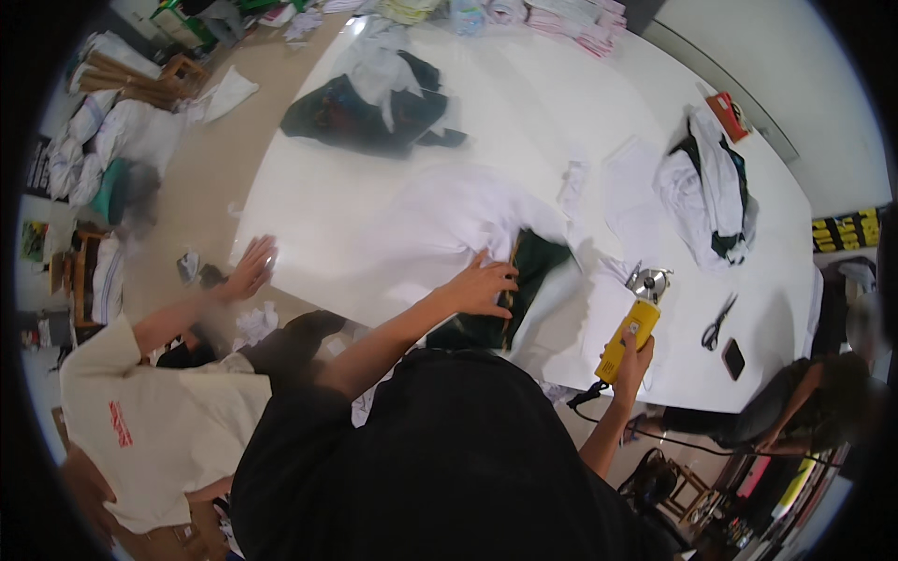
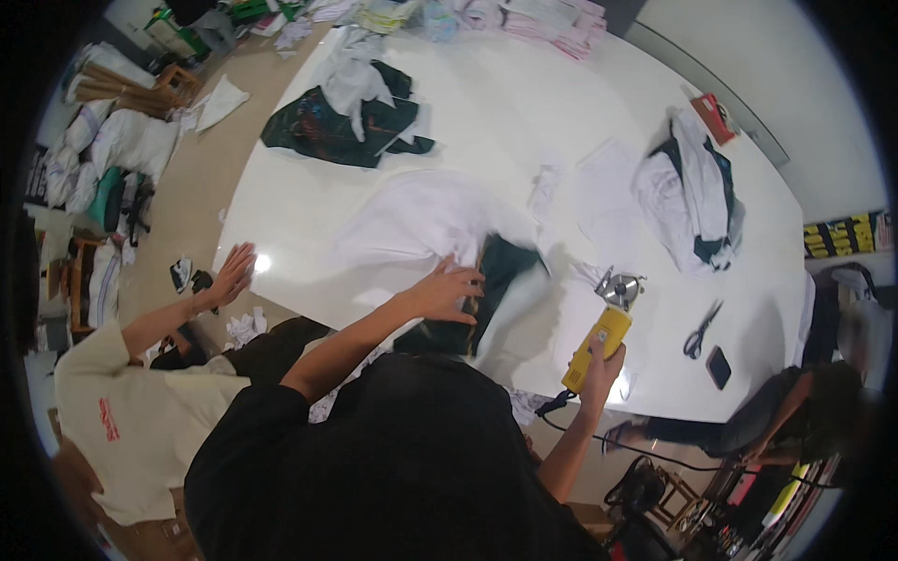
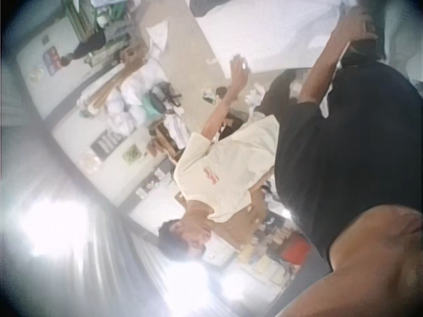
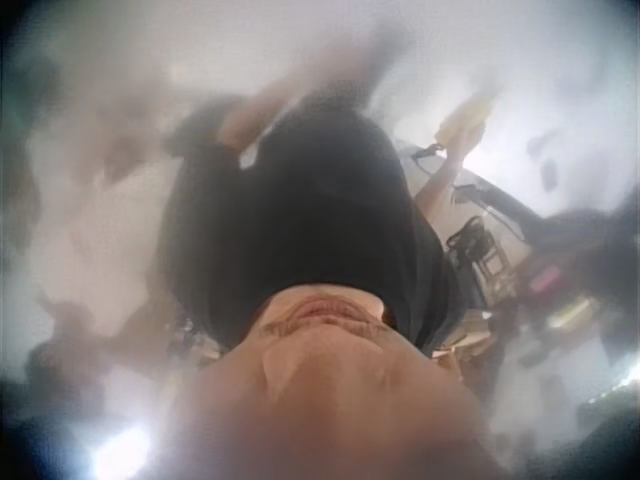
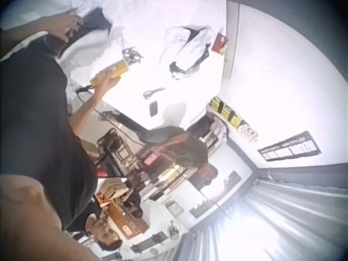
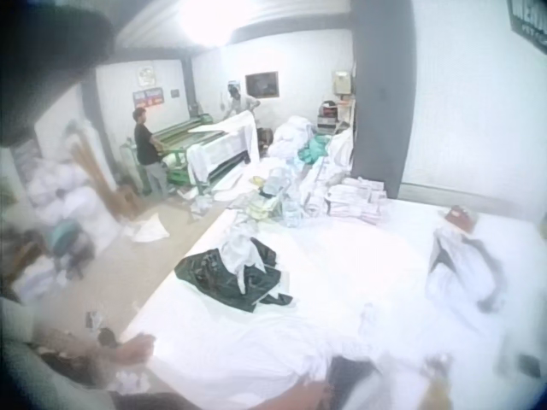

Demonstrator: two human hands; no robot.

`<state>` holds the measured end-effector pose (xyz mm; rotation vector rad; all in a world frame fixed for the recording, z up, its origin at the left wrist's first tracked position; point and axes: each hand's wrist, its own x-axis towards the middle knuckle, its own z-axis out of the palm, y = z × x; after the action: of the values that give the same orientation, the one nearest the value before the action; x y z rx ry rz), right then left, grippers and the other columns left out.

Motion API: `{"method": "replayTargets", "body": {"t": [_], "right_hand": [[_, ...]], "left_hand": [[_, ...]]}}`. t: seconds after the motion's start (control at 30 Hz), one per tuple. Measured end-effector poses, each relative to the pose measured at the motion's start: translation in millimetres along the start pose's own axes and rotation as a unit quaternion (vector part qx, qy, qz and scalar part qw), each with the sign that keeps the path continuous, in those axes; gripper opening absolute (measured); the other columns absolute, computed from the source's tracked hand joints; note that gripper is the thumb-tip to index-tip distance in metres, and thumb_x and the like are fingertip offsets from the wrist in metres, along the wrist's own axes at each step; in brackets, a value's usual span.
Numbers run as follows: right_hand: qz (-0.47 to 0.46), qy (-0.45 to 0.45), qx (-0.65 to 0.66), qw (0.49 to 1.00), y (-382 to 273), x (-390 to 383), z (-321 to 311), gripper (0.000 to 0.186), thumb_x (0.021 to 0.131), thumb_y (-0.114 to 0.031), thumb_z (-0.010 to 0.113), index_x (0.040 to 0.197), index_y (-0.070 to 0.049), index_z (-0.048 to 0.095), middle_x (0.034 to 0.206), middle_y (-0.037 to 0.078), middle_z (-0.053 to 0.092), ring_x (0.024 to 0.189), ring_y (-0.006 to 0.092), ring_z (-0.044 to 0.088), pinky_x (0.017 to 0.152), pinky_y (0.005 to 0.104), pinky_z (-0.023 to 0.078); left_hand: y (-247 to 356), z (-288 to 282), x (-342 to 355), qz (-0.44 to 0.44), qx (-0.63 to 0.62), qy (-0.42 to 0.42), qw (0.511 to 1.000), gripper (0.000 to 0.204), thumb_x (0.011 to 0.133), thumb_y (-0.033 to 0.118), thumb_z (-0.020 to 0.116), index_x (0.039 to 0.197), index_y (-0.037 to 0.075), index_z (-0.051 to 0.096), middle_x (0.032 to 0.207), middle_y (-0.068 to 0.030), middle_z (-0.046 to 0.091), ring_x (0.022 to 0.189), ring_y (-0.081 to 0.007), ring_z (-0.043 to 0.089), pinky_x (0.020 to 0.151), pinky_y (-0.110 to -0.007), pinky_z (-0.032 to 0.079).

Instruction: The person uses a yellow rotary cutter to cut green and white printed fabric panels on a large white table, then clears away the excess fabric scraps.

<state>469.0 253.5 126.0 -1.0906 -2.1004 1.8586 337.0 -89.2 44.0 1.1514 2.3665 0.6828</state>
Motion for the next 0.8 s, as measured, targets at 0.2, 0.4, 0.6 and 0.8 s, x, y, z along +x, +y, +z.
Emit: {"method": "replayTargets", "body": {"t": [0.2,0.4,0.6,0.8], "right_hand": [[-0.04,0.025,-0.034,0.998,9,11,-12,0.035,0.097,-0.025,0.071,0.112,0.001,0.052,0.092,0.011,0.061,0.072,0.0198,0.067,0.062,0.0336,0.056],[-0.009,0.031,-0.023,0.999,7,15,-25,0.039,0.095,-0.023,0.073,0.116,0.003,0.053,0.098,0.012,0.064,0.084,0.0176,0.065,0.072,0.034,0.055],[0.02,0.039,-0.053,0.998,10,16,-30,0.04,0.094,-0.023,0.073,0.117,0.003,0.053,0.099,0.012,0.064,0.085,0.0179,0.063,0.074,0.0345,0.054],[0.047,0.027,-0.033,0.998,25,25,-27,0.04,0.093,-0.022,0.073,0.116,0.003,0.053,0.098,0.013,0.065,0.079,0.018,0.064,0.068,0.0338,0.055]], "left_hand": [[20,17,62,-0.132,-0.027,0.208,0.969,0.071,0.095,0.055,0.065,0.146,0.008,0.055,0.159,-0.0157,0.042,0.15,-0.0412,0.036,0.121,-0.067,0.024],[-50,0,141,-0.131,0.202,0.151,0.959,0.092,0.096,0.075,0.048,0.164,0.014,0.034,0.174,-0.0144,0.018,0.159,-0.0442,0.014,0.116,-0.081,0.006],[-161,-127,192,-0.364,0.425,0.217,0.8,0.081,0.101,0.059,0.05,0.164,0.011,0.032,0.172,-0.0172,0.025,0.16,-0.042,0.016,0.122,-0.072,0.01],[-130,-65,176,-0.291,0.114,0.152,0.937,0.089,0.097,0.058,0.059,0.164,0.007,0.03,0.171,-0.0205,0.023,0.16,-0.0434,0.013,0.117,-0.078,0.015]]}}
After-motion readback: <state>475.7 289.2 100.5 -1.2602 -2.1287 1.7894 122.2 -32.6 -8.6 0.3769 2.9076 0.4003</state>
